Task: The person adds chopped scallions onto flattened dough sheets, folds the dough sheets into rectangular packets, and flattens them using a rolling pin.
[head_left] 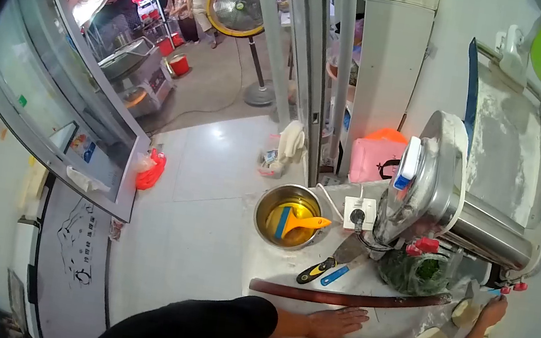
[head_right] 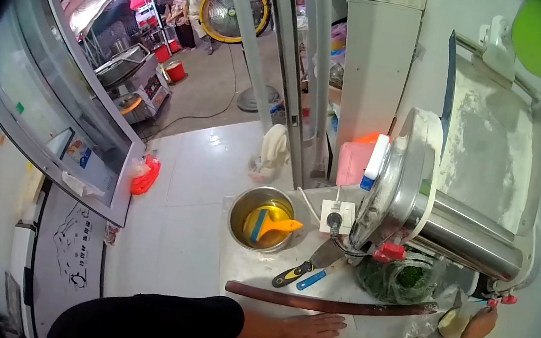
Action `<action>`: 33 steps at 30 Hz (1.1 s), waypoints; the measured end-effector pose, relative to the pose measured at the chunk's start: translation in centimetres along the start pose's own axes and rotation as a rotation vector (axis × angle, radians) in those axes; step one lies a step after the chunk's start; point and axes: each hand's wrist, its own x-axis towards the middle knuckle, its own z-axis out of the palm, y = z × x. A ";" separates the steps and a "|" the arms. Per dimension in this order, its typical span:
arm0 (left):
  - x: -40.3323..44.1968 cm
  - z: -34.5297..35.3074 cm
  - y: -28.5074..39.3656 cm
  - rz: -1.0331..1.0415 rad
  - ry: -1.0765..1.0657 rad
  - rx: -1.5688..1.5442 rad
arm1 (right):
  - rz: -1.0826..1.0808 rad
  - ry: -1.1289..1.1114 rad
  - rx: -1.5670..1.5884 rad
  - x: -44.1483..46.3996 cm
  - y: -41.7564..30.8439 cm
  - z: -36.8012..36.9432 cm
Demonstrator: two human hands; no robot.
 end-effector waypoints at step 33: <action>-9.5 -9.1 12.9 -0.447 -0.055 -2.025 | -0.585 -0.102 0.521 -38.2 -19.1 -39.6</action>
